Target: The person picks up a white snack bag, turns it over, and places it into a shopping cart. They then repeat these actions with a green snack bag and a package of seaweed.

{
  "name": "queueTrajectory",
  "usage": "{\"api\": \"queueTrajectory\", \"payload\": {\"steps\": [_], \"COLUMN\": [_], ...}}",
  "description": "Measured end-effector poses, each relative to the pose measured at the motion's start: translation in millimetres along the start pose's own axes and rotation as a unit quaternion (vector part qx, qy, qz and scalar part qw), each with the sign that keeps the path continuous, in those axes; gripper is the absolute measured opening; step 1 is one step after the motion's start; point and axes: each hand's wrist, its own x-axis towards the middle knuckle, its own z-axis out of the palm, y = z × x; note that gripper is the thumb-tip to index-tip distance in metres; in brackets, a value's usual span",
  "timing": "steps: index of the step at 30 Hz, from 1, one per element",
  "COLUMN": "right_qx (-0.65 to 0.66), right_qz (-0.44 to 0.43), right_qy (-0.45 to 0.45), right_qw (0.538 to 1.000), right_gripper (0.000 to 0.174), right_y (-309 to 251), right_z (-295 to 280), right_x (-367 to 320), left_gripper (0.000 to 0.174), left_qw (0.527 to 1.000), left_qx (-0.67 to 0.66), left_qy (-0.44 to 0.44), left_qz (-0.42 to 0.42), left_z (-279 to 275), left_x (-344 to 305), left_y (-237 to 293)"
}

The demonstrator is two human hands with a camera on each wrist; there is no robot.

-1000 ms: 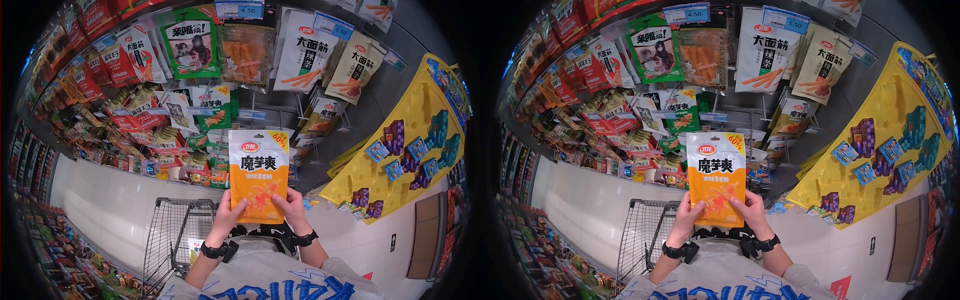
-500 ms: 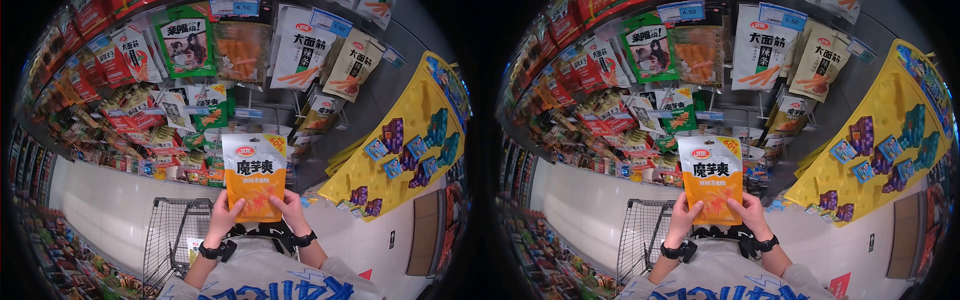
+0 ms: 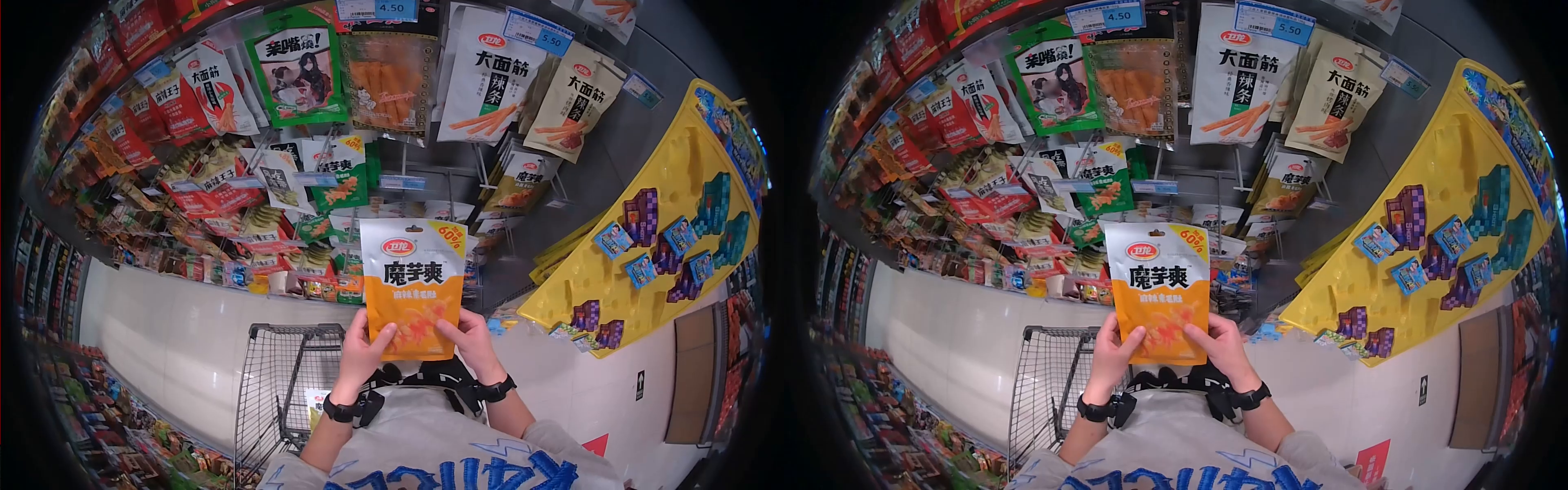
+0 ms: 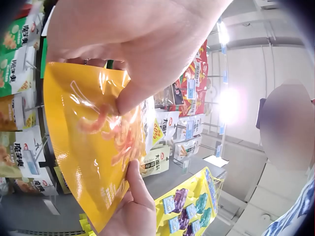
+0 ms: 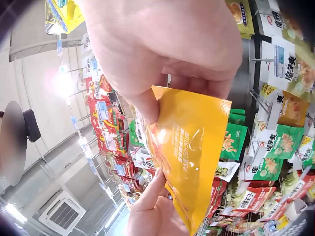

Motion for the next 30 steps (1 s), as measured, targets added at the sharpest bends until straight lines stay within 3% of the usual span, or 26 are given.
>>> {"api": "queueTrajectory", "payload": {"steps": [9,14,15,16,17,23,28,29,30], "right_qx": [-0.031,-0.152,-0.152,-0.18,-0.206,-0.3,-0.249,-0.249,-0.186], "right_qz": [-0.003,-0.018,-0.019,-0.093,-0.166,-0.214,-0.184,-0.186,-0.139], "right_qy": [-0.009,0.016,0.014,-0.017,-0.047,-0.017,-0.034,-0.035,-0.024], "right_qw": [0.999,0.988,0.988,0.979,0.963,0.929,0.95,0.95,0.972], "right_gripper": [0.021,0.019,0.019,0.021,0.022,0.028,0.026,0.026,0.034], "right_y": [8,21,15,3,-4,2,-3,0,5], "right_z": [-5,-14,-12,-9,-7,-8,-3,0,3], "right_x": [5,9,10,12,14,19,18,19,18], "left_gripper": [0.024,0.027,0.03,0.033,0.037,0.034,0.033,0.026,0.026], "left_qw": [1.0,0.998,0.979,0.939,0.967,0.958,0.952,0.947,0.946], "left_qx": [-0.004,0.045,0.16,0.271,0.205,0.238,0.247,0.253,0.254], "left_qy": [0.003,0.005,0.01,0.017,0.02,0.024,0.039,0.049,0.05], "left_qz": [0.022,0.035,0.124,0.212,0.152,0.156,0.174,0.193,0.195], "left_z": [-2,-12,-17,-19,-19,-19,-22,-22,-23], "left_x": [4,7,9,11,9,9,7,10,8], "left_y": [-4,-8,-5,-2,2,2,2,-3,0]}}
